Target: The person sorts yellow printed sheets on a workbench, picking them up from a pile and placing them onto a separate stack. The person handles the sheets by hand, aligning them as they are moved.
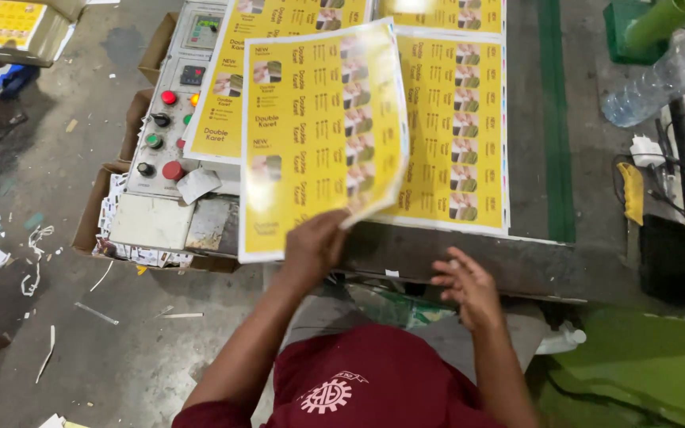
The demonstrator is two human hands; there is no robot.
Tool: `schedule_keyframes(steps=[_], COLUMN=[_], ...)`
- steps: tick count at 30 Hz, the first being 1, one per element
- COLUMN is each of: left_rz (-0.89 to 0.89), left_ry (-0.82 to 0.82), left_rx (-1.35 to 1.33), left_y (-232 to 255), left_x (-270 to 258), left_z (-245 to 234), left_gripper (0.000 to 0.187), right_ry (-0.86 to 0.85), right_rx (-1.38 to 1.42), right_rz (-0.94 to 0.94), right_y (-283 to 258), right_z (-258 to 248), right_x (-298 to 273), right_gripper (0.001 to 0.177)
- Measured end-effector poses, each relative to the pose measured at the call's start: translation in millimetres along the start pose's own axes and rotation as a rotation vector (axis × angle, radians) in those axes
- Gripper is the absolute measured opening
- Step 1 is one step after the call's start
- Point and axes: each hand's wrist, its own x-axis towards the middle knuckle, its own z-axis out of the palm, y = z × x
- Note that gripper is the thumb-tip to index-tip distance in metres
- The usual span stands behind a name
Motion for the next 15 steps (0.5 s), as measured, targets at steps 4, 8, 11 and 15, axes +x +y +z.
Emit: schedule_keyframes(steps=[4,8,11,15], left_rz=[0.078,0.250,0.268,0.127], left_ry=[-0.121,-0.520,-0.565,-0.481], left_rx=[-0.100,-0.089,-0.139,-0.168], left_y=[36.8,65.7,64.4,4.2], left_x=[-15.2,-10.0,8.6,36.5], left_z=[32.9,40.3,36.8,40.5], left_gripper=[0.020,0.042,0.050,0.035], right_ry=[-0.093,-0.134,-0.067,0.045], right_rx=[-0.068,0.026,0.056,0.082], right_rz=[-0.024,-0.023,-0.040,-0.078], right_y=[2.7,18.2,20.8,27.5], right_z=[34.5,32.5,14.0,-25.2], right_x=[-23.9,-17.0,-9.0,-7.5], right_gripper=[0.052,0.041,0.036,0.033])
